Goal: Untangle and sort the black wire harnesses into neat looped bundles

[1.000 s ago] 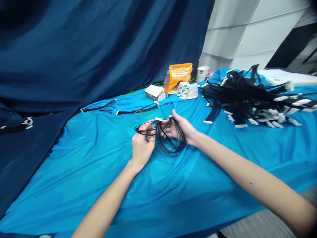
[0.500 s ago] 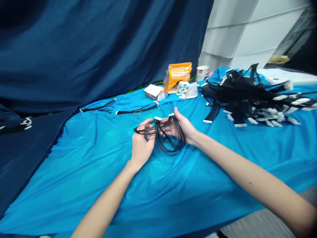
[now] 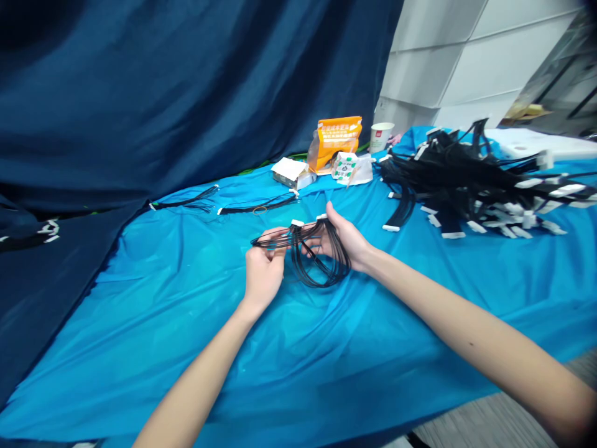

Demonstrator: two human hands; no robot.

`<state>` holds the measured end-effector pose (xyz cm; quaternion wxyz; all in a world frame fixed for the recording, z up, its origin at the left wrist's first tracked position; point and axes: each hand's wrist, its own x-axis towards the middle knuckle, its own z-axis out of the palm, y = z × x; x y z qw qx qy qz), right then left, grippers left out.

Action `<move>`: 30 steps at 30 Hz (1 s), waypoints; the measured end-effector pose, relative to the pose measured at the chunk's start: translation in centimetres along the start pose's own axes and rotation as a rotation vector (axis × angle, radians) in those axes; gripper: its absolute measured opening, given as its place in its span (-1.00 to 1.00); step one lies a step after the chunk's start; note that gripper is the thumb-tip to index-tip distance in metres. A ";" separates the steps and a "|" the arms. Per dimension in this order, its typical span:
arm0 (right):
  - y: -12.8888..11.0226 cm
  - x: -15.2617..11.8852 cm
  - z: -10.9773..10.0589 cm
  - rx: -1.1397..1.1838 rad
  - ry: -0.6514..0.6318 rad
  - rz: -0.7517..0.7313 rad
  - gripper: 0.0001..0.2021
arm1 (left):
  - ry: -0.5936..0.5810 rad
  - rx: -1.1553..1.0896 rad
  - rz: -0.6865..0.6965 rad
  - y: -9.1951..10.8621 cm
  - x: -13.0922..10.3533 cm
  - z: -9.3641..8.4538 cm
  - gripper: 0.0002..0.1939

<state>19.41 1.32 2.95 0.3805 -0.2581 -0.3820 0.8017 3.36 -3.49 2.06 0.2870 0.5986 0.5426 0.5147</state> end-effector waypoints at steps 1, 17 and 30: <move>0.0 0.0 0.0 0.000 0.008 0.004 -0.36 | 0.011 0.037 0.026 0.1 0.0 0.0 -0.72; 0.1 0.1 -0.2 0.002 -0.017 -0.014 -0.35 | 0.058 0.170 0.168 -0.2 0.0 0.2 -0.72; -0.1 0.0 0.1 0.021 0.022 0.003 -0.35 | 0.070 0.197 0.169 0.2 -0.2 0.2 -0.73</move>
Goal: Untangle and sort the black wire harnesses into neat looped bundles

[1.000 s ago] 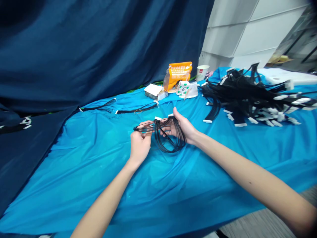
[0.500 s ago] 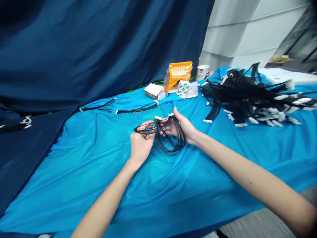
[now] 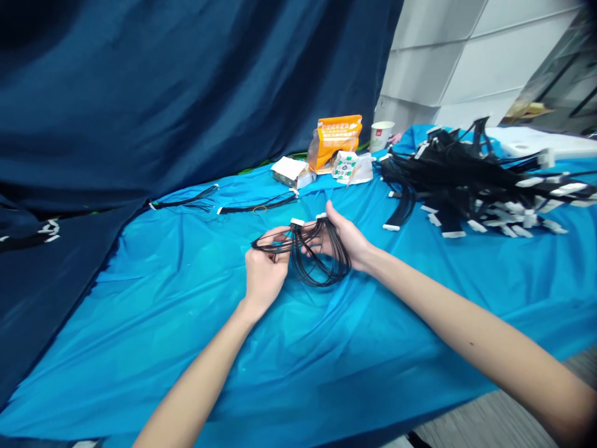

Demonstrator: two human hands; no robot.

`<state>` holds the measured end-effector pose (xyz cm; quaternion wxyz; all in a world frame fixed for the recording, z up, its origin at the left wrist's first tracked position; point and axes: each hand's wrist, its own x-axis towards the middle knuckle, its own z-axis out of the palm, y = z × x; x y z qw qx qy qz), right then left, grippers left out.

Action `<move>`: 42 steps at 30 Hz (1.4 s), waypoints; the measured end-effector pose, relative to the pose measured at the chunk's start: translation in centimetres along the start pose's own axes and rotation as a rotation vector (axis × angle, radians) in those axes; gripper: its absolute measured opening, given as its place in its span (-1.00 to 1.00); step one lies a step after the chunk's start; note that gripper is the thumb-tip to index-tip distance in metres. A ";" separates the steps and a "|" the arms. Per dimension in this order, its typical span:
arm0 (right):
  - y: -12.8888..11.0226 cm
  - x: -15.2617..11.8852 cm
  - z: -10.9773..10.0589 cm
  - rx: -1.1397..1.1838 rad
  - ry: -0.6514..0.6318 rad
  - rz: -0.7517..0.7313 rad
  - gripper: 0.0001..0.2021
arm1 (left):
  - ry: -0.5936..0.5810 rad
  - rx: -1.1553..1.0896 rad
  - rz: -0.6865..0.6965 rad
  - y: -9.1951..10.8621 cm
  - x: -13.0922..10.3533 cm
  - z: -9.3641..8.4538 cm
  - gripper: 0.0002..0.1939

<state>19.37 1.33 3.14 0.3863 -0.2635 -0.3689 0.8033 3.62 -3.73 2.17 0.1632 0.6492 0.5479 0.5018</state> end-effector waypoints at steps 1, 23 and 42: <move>0.0 0.0 0.1 0.002 0.005 0.002 -0.35 | 0.002 0.018 0.003 0.0 0.0 0.0 -0.73; 0.2 0.1 -0.1 -0.021 -0.035 0.019 -0.37 | -0.168 -0.623 -0.375 0.6 0.3 0.0 -0.71; 0.0 0.7 -0.9 -0.053 0.335 -0.090 -0.42 | 0.009 -1.154 -0.691 1.3 1.6 -0.5 -0.50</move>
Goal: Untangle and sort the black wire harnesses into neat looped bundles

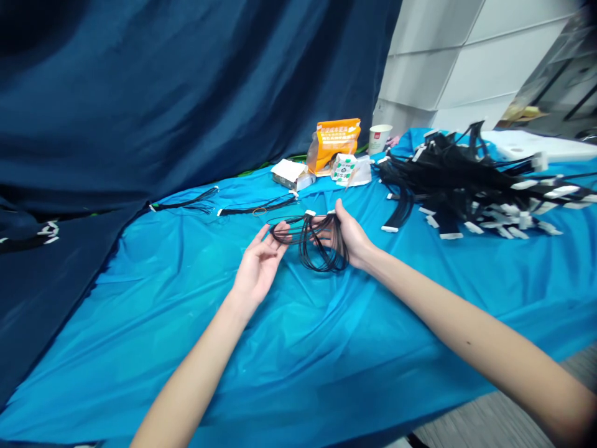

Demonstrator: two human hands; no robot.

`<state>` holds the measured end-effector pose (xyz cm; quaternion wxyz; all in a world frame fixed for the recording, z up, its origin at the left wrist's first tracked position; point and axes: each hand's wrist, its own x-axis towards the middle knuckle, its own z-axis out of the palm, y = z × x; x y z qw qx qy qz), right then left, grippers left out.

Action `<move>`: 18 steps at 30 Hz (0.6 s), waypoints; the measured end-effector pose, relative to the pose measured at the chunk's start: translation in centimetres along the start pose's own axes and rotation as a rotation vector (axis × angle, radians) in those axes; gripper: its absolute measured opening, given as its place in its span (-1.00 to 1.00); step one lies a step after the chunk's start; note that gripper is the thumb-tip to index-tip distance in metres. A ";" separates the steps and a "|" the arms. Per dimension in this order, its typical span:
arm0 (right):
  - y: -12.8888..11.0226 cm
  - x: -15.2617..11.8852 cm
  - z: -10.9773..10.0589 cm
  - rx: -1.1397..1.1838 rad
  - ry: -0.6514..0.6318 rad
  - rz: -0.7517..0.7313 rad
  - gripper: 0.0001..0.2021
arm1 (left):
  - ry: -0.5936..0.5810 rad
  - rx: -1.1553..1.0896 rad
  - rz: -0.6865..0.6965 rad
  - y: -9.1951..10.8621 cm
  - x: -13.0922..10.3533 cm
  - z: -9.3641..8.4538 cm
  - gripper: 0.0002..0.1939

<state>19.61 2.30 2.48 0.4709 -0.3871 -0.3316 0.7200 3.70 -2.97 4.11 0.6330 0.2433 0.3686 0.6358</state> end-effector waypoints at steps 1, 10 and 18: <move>0.0 0.0 0.0 -0.001 -0.006 -0.001 -0.43 | -0.005 0.023 0.025 -0.1 0.0 0.0 -0.44; 0.0 -0.6 0.6 -0.029 -0.078 0.008 -0.44 | 0.152 0.179 0.040 -0.5 0.8 -1.1 -0.71; 0.3 -0.7 0.6 -0.023 -0.199 0.025 -0.44 | 0.067 0.428 -0.033 -1.2 0.3 -1.3 -0.57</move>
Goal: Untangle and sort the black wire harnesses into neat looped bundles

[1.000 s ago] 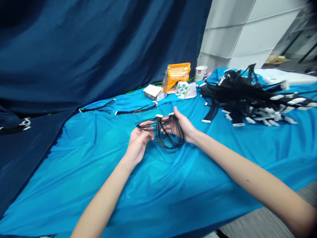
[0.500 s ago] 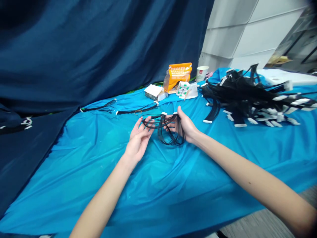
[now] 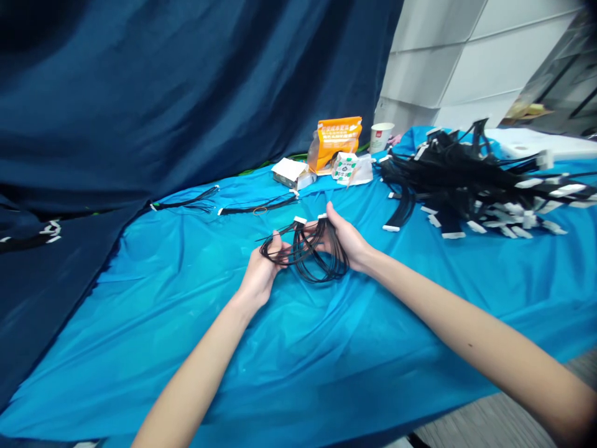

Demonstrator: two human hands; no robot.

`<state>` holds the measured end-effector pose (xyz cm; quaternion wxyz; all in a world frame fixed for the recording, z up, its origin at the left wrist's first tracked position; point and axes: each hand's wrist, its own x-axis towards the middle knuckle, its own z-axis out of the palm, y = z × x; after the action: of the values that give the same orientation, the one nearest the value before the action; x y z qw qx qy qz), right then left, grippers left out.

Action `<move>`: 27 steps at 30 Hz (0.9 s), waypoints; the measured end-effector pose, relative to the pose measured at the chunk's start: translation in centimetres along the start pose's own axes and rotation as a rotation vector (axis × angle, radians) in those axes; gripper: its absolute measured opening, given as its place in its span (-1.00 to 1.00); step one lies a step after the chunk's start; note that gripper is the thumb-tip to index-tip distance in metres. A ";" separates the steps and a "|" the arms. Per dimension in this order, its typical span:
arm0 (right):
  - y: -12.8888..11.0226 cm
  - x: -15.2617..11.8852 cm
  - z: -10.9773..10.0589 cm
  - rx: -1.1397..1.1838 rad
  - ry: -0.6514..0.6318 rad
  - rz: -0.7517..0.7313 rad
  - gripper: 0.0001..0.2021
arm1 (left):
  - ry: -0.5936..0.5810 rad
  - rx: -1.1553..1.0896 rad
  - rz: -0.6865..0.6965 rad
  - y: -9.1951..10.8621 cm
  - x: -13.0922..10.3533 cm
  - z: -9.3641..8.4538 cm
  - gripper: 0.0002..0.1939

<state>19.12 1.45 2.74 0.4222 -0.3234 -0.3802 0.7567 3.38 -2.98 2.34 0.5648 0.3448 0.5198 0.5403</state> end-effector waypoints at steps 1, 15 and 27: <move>0.0 0.0 0.0 0.000 -0.007 0.008 -0.43 | -0.015 0.026 0.011 0.0 -0.1 0.0 -0.56; -0.2 -0.5 0.4 0.027 -0.025 0.037 -0.42 | -0.043 0.040 0.148 0.0 -0.4 0.3 -0.71; 0.1 0.0 0.2 0.015 -0.045 0.008 -0.40 | -0.256 -0.074 0.110 0.8 -1.2 0.8 -0.45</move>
<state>18.97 1.34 2.74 0.4129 -0.3044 -0.3826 0.7684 4.09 -3.91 3.54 0.6083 0.4179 0.4036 0.5408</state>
